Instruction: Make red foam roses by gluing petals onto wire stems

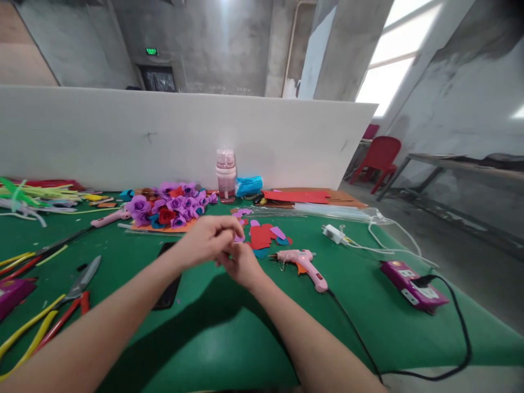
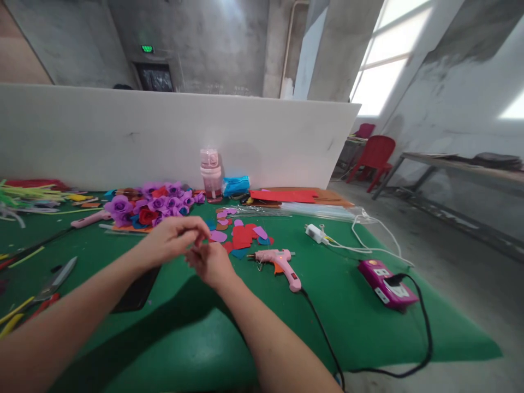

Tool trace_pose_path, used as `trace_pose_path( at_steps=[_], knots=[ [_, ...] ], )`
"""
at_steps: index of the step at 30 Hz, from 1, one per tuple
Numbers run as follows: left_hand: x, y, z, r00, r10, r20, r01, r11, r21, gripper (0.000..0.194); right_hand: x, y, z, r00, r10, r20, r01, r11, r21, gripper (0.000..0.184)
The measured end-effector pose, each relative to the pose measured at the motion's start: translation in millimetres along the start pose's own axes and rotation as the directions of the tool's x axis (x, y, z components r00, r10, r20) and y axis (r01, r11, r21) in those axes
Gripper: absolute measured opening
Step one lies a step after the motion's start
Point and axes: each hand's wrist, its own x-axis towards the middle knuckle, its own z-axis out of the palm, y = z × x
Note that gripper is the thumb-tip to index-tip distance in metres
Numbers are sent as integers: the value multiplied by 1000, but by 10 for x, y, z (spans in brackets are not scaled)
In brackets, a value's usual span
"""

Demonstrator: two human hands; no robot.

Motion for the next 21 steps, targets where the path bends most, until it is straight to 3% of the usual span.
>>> trace_pose_path(
  at_steps=[2, 5, 7, 9, 12, 16, 21],
  knots=[
    [219, -260, -105, 999, -4, -50, 14, 979, 205, 27, -12, -54, -18, 992, -125, -25, 122, 986, -111, 11],
    [604, -638, 3, 994, 105, 5, -98, 906, 411, 26, -43, -150, -72, 925, -330, -187, 283, 929, -239, 17],
    [871, -801, 212, 974, 172, 145, -222, 844, 489, 26, -66, -199, -114, 861, -389, -328, 321, 915, -244, 29],
    [1119, -867, 480, 957, 197, 214, -280, 824, 493, 25, -82, -233, -146, 801, -434, -412, 346, 898, -273, 38],
    [1437, -839, 893, 908, 291, 302, -408, 774, 483, 25, -88, -264, -168, 756, -526, -391, 400, 843, -360, 41],
    [1750, -776, 1276, 861, 343, 374, -490, 755, 436, 22, -70, -265, -186, 736, -575, -357, 423, 803, -421, 41],
    [1893, -816, 1428, 856, 314, 410, -451, 842, 297, 34, -56, -248, -243, 778, -485, -400, 335, 858, -388, 41]
  ],
)
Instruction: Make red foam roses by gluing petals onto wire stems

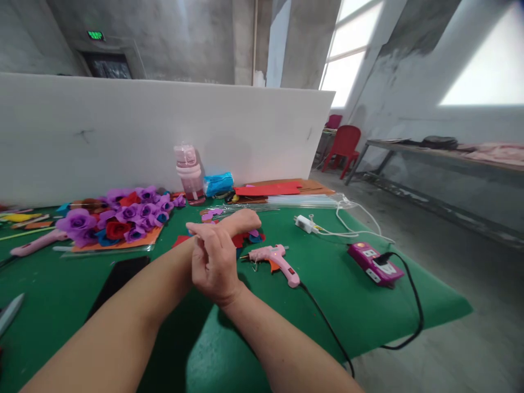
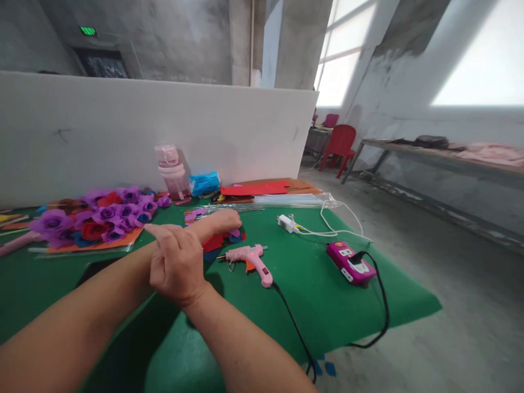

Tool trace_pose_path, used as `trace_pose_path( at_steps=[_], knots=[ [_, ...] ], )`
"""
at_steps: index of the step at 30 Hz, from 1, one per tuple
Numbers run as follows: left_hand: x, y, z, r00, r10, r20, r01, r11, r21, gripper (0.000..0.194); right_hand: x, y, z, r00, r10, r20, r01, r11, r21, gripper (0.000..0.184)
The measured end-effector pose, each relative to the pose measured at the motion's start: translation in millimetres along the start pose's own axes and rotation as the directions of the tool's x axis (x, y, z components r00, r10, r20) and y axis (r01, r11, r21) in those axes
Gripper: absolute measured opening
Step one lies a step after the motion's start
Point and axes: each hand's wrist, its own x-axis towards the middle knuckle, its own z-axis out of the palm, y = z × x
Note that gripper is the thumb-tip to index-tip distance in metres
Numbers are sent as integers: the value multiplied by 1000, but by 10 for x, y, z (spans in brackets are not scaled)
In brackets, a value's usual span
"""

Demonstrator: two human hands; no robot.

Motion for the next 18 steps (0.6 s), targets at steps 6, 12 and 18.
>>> trace_pose_path(
  at_steps=[6, 12, 18],
  knots=[
    [-11, -30, 82, 999, -39, -13, 38, 998, -44, 35, 23, 6, -29, 997, 61, 55, -64, 997, 54, 45],
    [-5, 91, 17, 985, -142, -96, 136, 988, -66, 34, 45, 46, -39, 998, 58, -1, -58, 995, 87, 41],
    [-245, 169, -354, 919, -287, -271, 270, 958, -101, 14, 70, 50, -80, 992, 84, -92, -73, 991, 116, 35]
  ],
)
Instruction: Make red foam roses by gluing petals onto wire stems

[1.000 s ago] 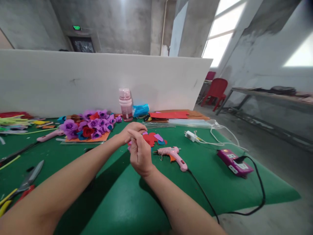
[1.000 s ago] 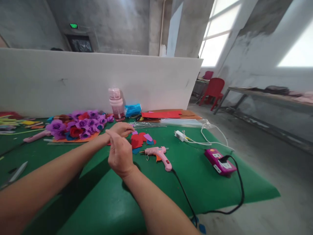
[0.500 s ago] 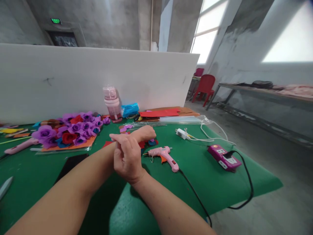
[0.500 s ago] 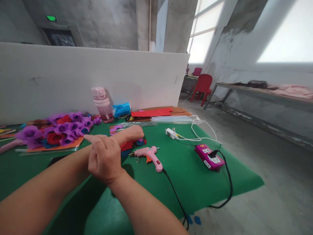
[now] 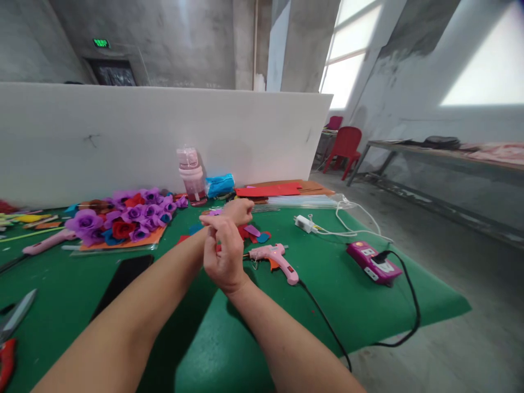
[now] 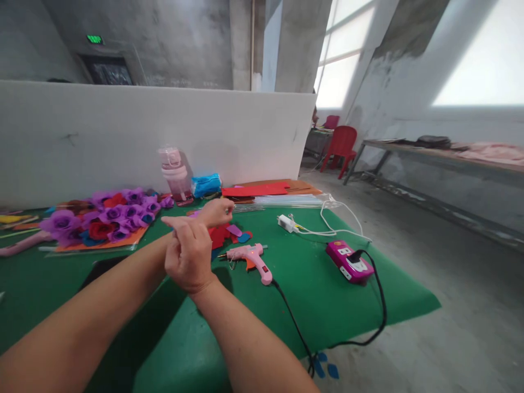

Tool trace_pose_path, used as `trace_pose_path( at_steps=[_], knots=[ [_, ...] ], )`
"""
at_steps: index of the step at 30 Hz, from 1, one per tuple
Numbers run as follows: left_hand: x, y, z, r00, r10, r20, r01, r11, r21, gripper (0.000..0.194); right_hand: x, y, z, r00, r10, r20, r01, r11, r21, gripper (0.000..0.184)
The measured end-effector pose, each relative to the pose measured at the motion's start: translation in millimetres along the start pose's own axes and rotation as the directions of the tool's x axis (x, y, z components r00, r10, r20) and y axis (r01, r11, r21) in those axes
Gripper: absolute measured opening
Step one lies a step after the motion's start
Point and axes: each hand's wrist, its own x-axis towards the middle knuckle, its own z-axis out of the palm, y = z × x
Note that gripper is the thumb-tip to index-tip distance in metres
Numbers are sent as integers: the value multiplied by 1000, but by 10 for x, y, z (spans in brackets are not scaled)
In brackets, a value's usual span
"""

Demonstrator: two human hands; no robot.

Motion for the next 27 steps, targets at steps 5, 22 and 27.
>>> trace_pose_path(
  at_steps=[5, 22, 27],
  knots=[
    [-636, -52, -473, 892, -440, -101, 243, 658, -713, 7, 46, 117, 37, 910, 377, -174, -338, 916, 217, 24],
    [-1864, 325, -702, 873, -468, 137, 398, 521, -755, 31, 66, 345, -11, 454, 678, 578, -861, 166, 482, 35],
    [-2481, 21, -1270, 887, -427, -178, 384, 894, -232, 29, 17, 366, 28, 409, 731, 546, -872, 137, 470, 31]
  ],
)
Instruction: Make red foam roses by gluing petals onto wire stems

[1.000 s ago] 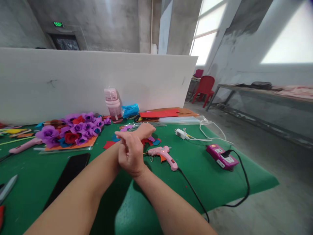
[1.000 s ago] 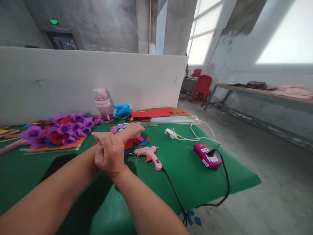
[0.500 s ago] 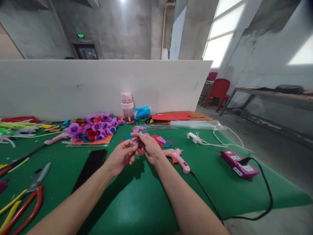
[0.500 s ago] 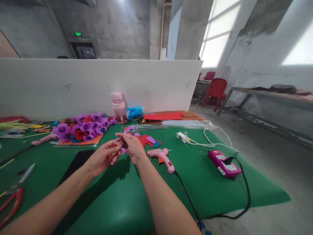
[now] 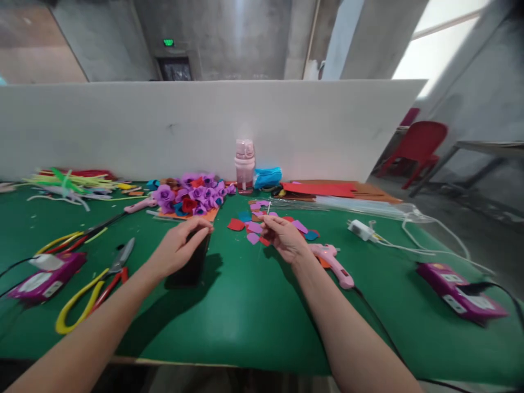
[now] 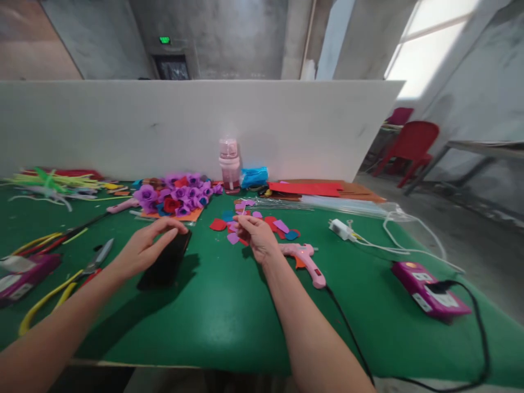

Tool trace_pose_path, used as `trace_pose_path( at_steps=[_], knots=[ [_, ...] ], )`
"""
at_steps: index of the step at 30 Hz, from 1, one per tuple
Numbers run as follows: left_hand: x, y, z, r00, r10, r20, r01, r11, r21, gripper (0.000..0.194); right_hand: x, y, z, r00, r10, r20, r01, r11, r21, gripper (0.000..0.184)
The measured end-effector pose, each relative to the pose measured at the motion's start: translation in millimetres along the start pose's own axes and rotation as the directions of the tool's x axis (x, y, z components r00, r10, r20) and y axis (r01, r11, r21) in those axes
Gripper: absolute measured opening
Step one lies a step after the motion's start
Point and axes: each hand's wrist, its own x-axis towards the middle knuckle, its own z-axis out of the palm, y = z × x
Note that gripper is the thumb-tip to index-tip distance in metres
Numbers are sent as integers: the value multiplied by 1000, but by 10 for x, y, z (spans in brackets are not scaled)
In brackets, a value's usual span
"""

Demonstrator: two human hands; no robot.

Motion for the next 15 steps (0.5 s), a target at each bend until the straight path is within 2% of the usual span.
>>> trace_pose_path(
  at_steps=[1, 3, 5, 7, 9, 10, 13, 15],
  knots=[
    [-122, -114, -123, 1000, -8, -21, 10, 995, 98, 29, -4, 13, 5, 1000, 6, -1, -6, 1000, -16, 30],
    [-374, -316, -293, 1000, -15, -9, 16, 983, 185, 29, -17, 38, 16, 1000, 11, -1, -11, 998, -54, 29],
    [-569, -453, -355, 999, -4, 43, -4, 981, 192, 28, -30, 60, 26, 1000, 2, 2, -2, 996, -86, 28],
    [-646, -535, -335, 991, 2, 131, -25, 985, 172, 28, -36, 80, 31, 1000, -7, 8, 8, 994, -111, 28],
    [-600, -591, -281, 983, 8, 185, -40, 984, 172, 28, -33, 95, 29, 1000, -11, 6, 12, 992, -128, 29],
    [-546, -614, -257, 985, 7, 170, -39, 982, 185, 28, -30, 100, 26, 1000, -10, 0, 10, 991, -132, 30],
    [-370, -652, -232, 1000, -14, 19, 9, 978, 211, 30, -25, 98, 25, 1000, 1, -14, -3, 992, -126, 30],
    [-323, -631, -259, 1000, -8, -8, 9, 980, 197, 29, -29, 88, 35, 1000, 12, -2, -13, 992, -122, 30]
  ],
)
